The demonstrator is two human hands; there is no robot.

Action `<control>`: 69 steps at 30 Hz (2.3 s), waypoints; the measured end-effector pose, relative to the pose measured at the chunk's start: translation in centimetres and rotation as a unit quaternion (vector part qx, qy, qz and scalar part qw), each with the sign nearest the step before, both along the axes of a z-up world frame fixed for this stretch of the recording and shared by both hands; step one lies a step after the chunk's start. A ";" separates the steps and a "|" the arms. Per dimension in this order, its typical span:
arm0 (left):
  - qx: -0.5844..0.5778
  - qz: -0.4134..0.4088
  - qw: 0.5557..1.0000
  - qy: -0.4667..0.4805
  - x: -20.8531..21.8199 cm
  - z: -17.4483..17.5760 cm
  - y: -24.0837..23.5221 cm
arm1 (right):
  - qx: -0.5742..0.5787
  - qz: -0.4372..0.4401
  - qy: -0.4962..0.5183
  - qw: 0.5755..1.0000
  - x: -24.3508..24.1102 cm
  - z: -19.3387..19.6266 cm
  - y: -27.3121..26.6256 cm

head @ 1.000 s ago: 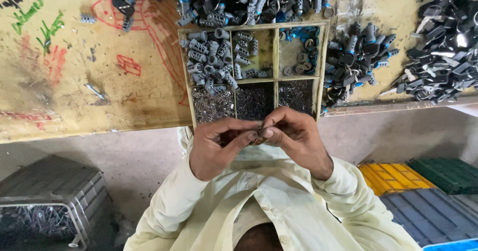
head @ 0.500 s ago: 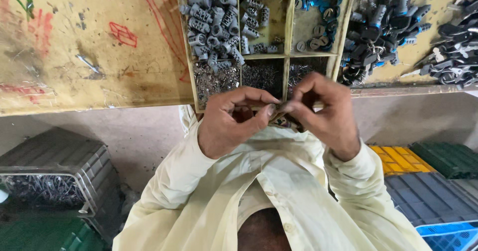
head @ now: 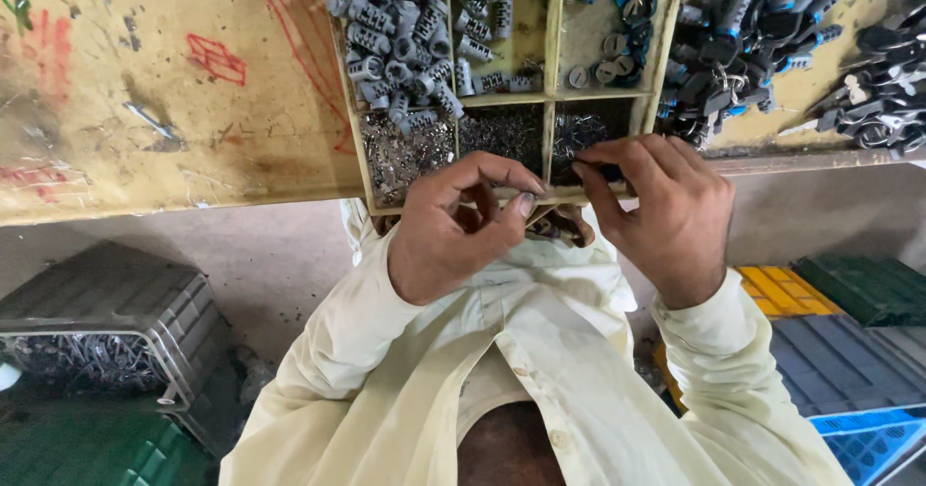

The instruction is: The person repeatedly picks up small metal lock cylinders and pins from a compartmentalized tray, inserts the pins into the cylinders, and places the assembled units back on the work surface. The hands work continuously with the components without using any tools.

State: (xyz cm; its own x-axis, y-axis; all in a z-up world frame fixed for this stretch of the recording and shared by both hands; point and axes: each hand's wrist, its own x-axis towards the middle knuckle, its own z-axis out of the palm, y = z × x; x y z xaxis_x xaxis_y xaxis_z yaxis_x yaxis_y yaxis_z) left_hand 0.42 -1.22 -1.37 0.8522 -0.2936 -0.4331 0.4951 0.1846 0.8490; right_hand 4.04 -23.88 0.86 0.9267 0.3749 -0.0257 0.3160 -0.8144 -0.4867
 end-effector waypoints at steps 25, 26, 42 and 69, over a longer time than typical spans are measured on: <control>0.077 0.005 0.996 -0.033 -0.2 0.4 -2.2 | 0.325 -0.123 0.118 0.930 -3.8 -2.8 0.2; 0.124 0.004 0.991 -0.054 0.0 0.5 -2.3 | 0.296 -0.095 0.087 0.946 -3.4 -2.3 0.3; 0.059 0.029 0.993 -0.095 0.9 1.1 -3.3 | 0.421 -0.203 0.194 0.862 -3.8 -3.1 -2.5; -0.101 -0.034 0.994 0.013 0.4 -0.7 -0.3 | 0.216 0.115 -0.084 0.966 -1.0 -0.7 -0.3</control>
State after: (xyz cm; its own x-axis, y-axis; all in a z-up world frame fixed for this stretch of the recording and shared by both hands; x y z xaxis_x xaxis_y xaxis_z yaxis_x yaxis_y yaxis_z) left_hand 0.82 -1.51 -2.06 0.8170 -0.4334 -0.3803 0.5328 0.3155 0.7852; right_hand 3.07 -24.19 0.19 0.7952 0.5135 0.3224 0.5684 -0.4461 -0.6913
